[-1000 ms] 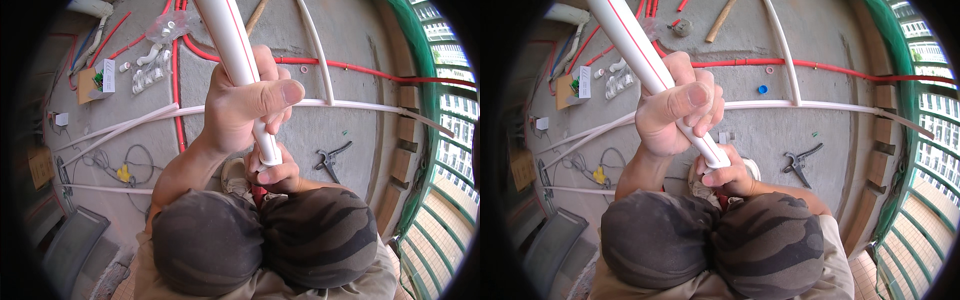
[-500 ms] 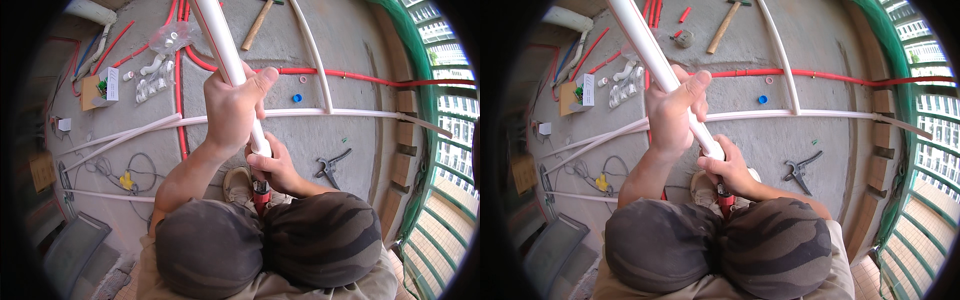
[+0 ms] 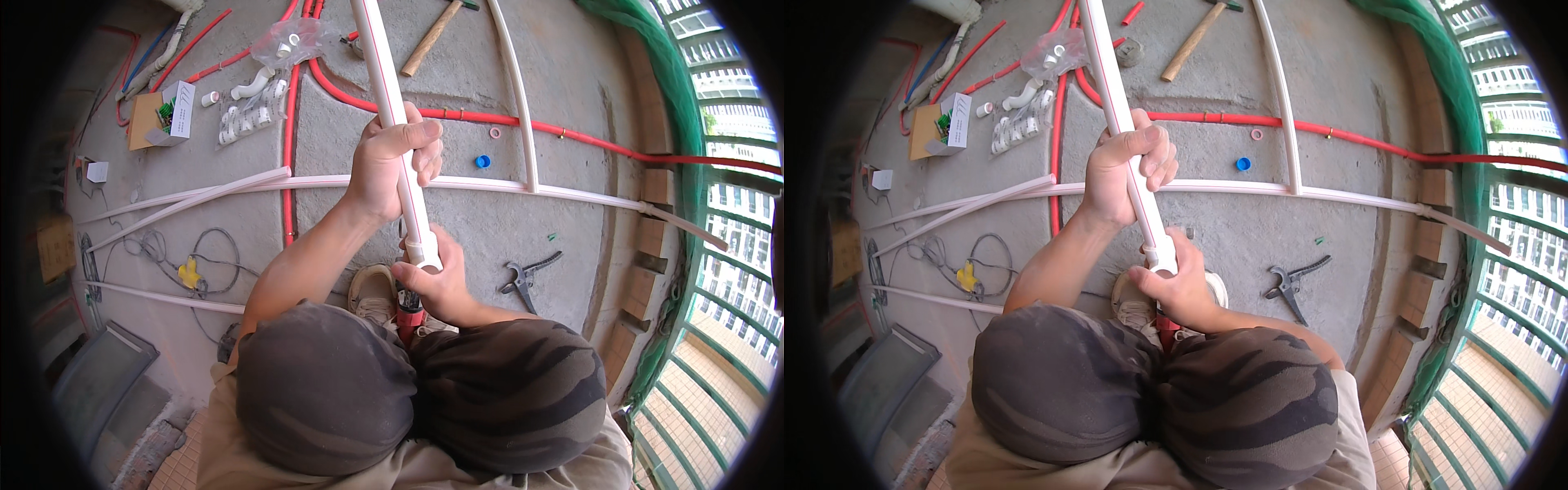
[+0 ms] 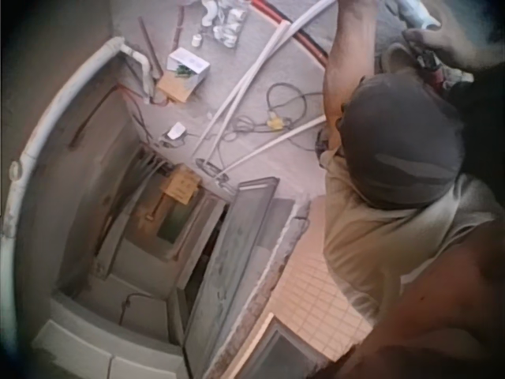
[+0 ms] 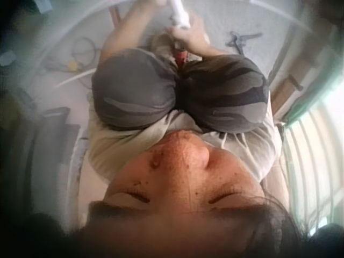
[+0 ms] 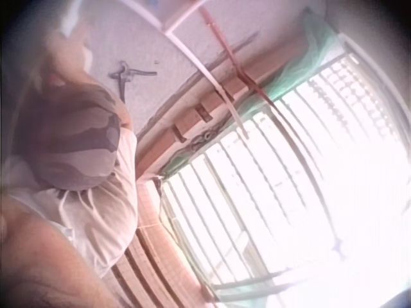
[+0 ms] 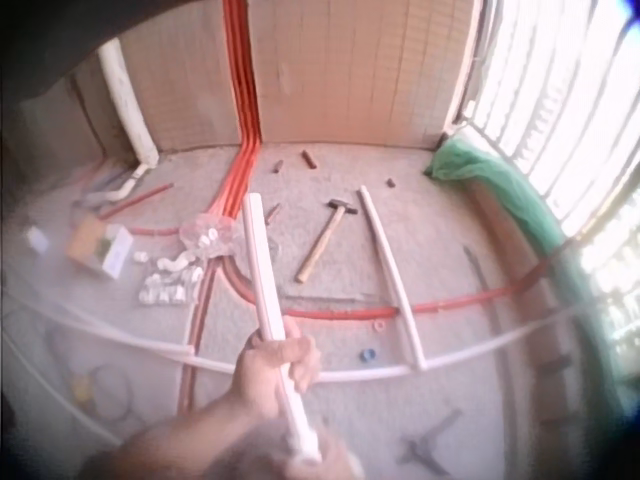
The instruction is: The person cuts white PVC pipes using a pipe cutter and then uses a pipe fusion machine to join the pipes with elbow and T-joint connectors. The person assembles the pipes into a structure on the floor.
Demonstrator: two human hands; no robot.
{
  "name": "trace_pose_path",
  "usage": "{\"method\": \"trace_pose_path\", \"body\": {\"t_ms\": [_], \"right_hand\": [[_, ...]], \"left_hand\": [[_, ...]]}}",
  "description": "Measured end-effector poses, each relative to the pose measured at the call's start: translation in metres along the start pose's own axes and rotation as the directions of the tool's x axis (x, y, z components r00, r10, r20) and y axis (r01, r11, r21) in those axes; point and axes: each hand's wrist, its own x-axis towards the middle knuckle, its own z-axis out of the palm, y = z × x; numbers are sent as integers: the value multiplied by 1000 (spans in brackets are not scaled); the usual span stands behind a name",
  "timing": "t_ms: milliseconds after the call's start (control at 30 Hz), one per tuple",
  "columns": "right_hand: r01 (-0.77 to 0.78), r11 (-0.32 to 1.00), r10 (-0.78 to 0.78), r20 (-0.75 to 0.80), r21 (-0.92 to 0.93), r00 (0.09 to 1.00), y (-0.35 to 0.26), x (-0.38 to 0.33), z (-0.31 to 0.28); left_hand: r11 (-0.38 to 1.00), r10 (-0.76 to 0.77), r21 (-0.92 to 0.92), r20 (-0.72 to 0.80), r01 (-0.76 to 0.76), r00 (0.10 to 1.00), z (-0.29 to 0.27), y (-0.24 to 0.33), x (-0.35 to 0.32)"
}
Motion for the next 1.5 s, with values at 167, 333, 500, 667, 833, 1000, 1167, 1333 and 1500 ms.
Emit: {"method": "trace_pose_path", "body": {"t_ms": [167,333,500,667,833,1000,1167,1333,1500], "right_hand": [[-41,989,35,45,143,998,3,-7,-2],[-16,991,9,51,130,999,6,2,3],[-203,973,200,33,111,979,-13,14,8],[20,999,-19,8,-47,1000,-3,1,1],[214,970,-201,116,-112,973,-9,-7,-10],[301,948,-286,136,-106,949,-3,-11,-10],[368,925,-357,117,-94,927,-1,-8,-9],[430,878,-407,145,-210,902,-13,-6,-8],[576,600,-655,72,-556,752,-23,13,-15]], "left_hand": [[999,21,48,-16,-20,1000,13,2,-9],[999,-22,22,-61,24,998,2,2,-3],[990,-122,-76,-66,117,990,-19,-6,18],[999,-43,-9,12,44,999,6,0,2],[987,106,106,130,-120,986,39,15,-22],[969,164,152,201,-196,966,48,23,-35],[975,164,118,188,-188,968,49,22,-36],[978,170,70,293,-199,941,43,26,-43],[973,175,95,283,-209,943,35,44,-47]]}}
